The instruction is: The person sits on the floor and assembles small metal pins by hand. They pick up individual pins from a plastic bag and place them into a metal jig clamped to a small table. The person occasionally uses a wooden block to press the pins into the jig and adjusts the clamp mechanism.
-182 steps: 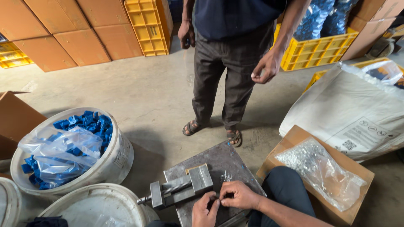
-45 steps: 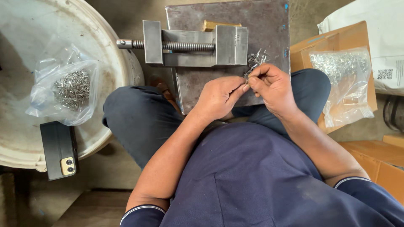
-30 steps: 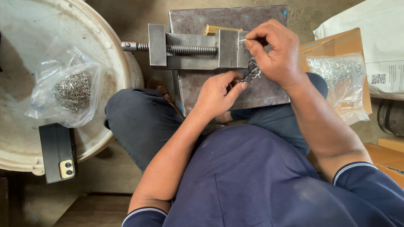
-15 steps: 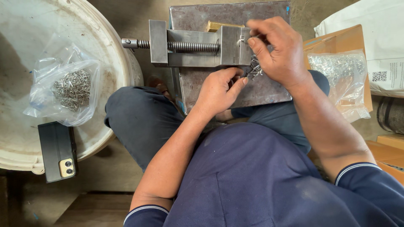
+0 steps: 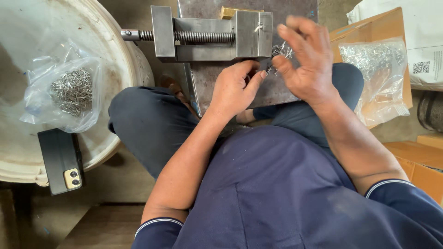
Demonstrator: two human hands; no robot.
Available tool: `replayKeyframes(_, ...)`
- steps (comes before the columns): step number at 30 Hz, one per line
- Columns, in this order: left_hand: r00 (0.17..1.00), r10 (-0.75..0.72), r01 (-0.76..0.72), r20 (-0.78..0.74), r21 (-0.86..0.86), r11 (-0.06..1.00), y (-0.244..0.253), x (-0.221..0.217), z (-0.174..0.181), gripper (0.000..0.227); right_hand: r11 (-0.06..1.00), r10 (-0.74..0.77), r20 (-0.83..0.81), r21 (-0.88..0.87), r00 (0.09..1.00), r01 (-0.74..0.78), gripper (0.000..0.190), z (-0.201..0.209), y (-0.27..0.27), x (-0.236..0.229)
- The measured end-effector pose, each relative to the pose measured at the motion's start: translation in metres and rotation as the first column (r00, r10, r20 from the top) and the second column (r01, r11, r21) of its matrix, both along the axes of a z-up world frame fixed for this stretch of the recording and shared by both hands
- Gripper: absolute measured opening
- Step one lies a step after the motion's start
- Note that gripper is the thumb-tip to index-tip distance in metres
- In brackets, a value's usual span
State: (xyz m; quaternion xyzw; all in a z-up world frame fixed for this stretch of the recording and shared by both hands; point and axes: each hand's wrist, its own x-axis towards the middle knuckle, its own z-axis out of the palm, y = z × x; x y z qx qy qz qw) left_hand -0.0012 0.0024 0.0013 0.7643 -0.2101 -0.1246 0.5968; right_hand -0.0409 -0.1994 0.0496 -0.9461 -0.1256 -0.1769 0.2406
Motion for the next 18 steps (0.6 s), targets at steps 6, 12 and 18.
replayKeyframes(6, 0.999, -0.034, 0.034, 0.034, 0.0, 0.999, 0.001, -0.002, 0.003, 0.022, 0.947, -0.016, -0.03, -0.322, 0.999, 0.005, 0.069, -0.003, 0.011, 0.009)
replayKeyframes(12, 0.998, -0.057, 0.058, -0.038, 0.024, 0.998, 0.002, -0.003, 0.002, 0.025, 0.986, -0.04, -0.103, -0.166, 0.994, 0.022, 0.076, -0.012, 0.007, 0.009)
replayKeyframes(18, 0.998, -0.056, 0.056, 0.011, -0.001, 0.998, 0.001, -0.002, 0.004, 0.025, 0.972, -0.071, -0.091, -0.23, 0.993, 0.048, 0.075, -0.012, 0.006, 0.009)
